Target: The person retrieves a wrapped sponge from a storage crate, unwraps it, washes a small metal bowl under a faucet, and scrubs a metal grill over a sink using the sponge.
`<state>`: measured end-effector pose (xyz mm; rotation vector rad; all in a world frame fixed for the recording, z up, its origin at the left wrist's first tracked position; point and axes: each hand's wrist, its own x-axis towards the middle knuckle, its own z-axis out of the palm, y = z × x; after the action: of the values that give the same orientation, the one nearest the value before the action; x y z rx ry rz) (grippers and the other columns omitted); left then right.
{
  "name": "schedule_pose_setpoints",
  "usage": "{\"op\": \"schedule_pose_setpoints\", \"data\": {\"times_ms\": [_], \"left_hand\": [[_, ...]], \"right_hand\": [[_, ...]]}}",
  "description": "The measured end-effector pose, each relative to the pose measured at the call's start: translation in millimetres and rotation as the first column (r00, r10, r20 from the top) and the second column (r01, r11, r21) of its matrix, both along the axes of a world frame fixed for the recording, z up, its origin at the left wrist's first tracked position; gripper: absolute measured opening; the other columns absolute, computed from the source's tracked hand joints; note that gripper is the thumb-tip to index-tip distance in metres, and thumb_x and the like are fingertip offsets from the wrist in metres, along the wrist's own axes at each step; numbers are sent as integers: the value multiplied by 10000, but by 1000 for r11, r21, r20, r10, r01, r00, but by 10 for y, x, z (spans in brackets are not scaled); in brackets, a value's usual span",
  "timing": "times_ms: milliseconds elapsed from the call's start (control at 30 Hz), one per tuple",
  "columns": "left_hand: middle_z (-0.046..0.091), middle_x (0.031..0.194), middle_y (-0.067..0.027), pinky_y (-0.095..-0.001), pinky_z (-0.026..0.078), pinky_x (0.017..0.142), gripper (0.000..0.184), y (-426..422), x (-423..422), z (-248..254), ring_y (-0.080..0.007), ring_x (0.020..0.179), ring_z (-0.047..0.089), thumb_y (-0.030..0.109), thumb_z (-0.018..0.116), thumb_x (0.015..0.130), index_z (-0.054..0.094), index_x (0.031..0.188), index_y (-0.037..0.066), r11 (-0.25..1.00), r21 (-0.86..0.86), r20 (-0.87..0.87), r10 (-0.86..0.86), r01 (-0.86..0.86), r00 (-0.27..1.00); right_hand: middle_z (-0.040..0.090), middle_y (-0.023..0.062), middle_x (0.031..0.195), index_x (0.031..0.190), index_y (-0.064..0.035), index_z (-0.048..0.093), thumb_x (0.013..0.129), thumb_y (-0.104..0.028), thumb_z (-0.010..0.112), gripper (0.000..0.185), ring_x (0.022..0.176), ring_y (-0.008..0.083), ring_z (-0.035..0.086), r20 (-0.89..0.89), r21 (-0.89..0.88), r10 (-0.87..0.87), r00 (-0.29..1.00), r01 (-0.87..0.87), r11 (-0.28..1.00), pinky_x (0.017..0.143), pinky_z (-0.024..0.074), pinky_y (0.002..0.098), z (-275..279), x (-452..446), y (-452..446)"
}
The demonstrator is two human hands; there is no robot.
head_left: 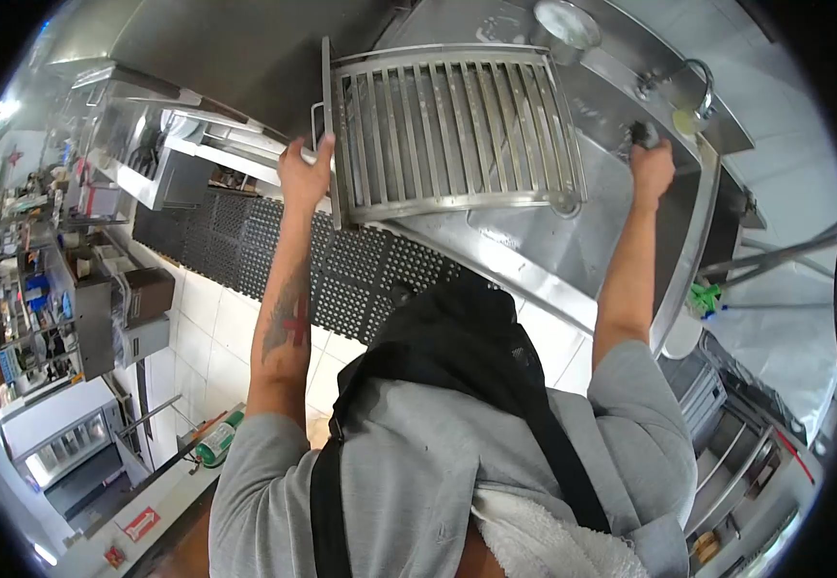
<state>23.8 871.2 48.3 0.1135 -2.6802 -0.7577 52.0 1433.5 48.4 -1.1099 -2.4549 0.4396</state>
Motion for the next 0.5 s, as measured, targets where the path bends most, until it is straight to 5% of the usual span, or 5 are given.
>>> {"op": "schedule_pose_setpoints", "data": {"times_ms": [100, 267, 333, 400, 500], "left_hand": [[524, 1209, -384, -444, 400, 1031, 1008, 77, -205, -39, -463, 1201, 499, 692, 609, 782, 476, 1166, -231, 989, 148, 260, -16, -23, 965], [504, 1210, -435, -445, 428, 1003, 1001, 262, -402, -153, -484, 1190, 517, 668, 584, 813, 428, 1216, -234, 982, 128, 347, 88, -140, 934], [514, 1175, -417, -472, 404, 1010, 908, 275, -351, -83, -533, 1165, 484, 580, 531, 896, 365, 1226, -250, 987, 132, 339, 44, -94, 940], [513, 1173, -420, -480, 403, 1006, 887, 275, -295, -78, -533, 1164, 484, 569, 512, 911, 364, 1230, -246, 984, 153, 292, 46, -94, 955], [513, 1173, -425, -490, 401, 1001, 867, 272, -319, -113, -531, 1160, 488, 565, 486, 925, 365, 1243, -232, 974, 205, 278, 42, -102, 960]], "right_hand": [[682, 236, 966, 1195, -97, 605, 730, -224, 679, 488, 906, 423, 654, -81, 56, 269, 960, -265, 963, 793, 527, 481, 82, 159, -790], [667, 215, 1036, 1208, -102, 590, 686, -82, 668, 528, 943, 368, 651, -149, -65, 652, 744, -665, 744, 799, 525, 455, 196, 40, -2360], [636, 183, 1140, 1203, -100, 592, 682, -57, 652, 527, 1054, 320, 614, -162, 211, 901, 403, -877, 431, 855, 521, 426, -21, 10, -2892], [627, 147, 1153, 1155, -85, 626, 690, -49, 634, 467, 1118, 289, 576, 54, 42, 994, 92, -995, 90, 897, 512, 403, -262, -4, -3323], [647, 140, 1074, 1064, -63, 670, 708, -103, 663, 358, 1054, 312, 609, 103, 169, 961, 256, -957, 237, 887, 519, 410, -420, -569, -3397]]}}
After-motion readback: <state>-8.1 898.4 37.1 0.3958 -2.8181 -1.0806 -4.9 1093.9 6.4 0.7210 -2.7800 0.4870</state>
